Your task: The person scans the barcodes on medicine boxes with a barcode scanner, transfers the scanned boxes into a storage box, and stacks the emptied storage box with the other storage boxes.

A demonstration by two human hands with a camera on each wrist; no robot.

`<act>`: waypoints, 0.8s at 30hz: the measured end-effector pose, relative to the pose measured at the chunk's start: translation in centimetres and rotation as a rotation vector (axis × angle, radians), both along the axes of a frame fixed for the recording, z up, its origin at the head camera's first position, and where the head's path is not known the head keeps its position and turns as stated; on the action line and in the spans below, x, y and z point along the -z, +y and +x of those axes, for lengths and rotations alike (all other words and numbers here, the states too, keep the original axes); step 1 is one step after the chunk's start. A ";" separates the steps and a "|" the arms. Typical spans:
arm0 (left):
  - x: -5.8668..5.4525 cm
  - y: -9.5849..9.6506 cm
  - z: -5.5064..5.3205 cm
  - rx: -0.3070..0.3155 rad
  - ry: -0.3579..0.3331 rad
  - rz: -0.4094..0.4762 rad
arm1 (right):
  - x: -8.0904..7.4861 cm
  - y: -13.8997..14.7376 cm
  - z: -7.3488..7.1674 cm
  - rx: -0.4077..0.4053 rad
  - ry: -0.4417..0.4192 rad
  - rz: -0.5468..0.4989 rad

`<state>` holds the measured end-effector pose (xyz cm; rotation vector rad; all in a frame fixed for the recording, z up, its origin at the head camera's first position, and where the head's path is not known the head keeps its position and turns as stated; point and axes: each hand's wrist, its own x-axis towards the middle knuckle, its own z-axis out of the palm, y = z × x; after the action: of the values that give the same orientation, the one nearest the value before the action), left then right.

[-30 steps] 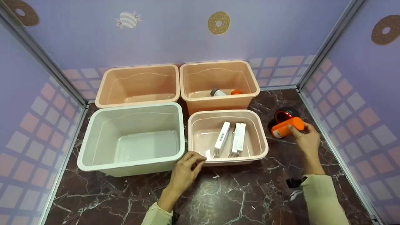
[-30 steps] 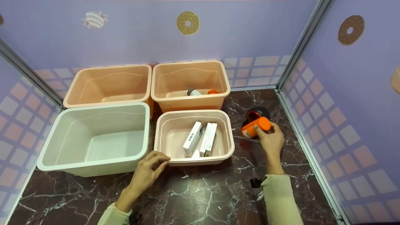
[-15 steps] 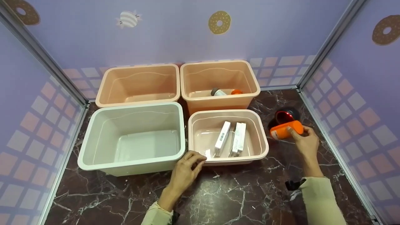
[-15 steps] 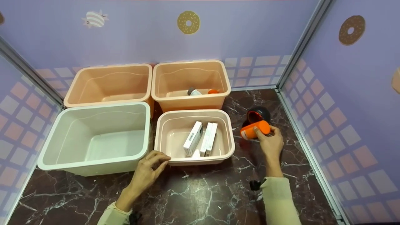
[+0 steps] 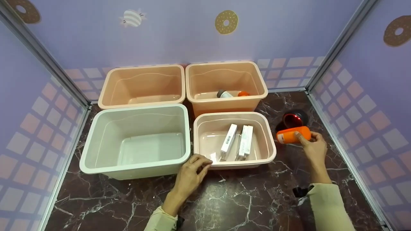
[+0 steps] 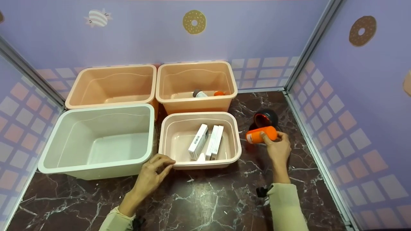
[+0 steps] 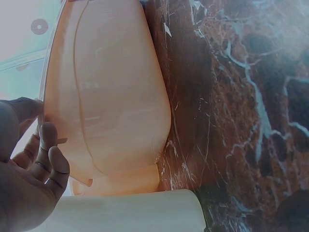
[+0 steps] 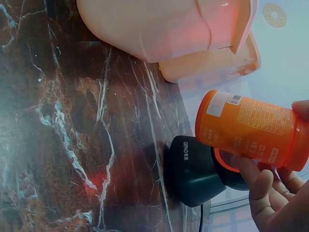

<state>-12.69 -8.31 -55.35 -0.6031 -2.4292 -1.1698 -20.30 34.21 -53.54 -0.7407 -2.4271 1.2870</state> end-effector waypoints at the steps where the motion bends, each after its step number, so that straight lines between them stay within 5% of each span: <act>1: 0.0 0.0 0.0 -0.003 0.000 -0.003 | 0.0 0.0 0.0 -0.004 0.004 -0.014; 9: -0.1 0.0 0.0 -0.015 -0.010 -0.016 | 0.2 -0.5 0.0 -0.010 0.035 -0.107; 20: -0.2 0.0 0.0 -0.019 -0.004 -0.022 | 0.3 -0.5 0.2 0.047 0.066 -0.013; 24: -0.2 0.0 0.0 -0.022 -0.001 -0.021 | 0.4 -0.6 0.2 0.058 0.095 -0.061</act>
<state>-12.69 -8.34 -55.20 -0.5812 -2.4453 -1.1376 -20.10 33.66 -53.94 -0.7429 -2.2836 1.3479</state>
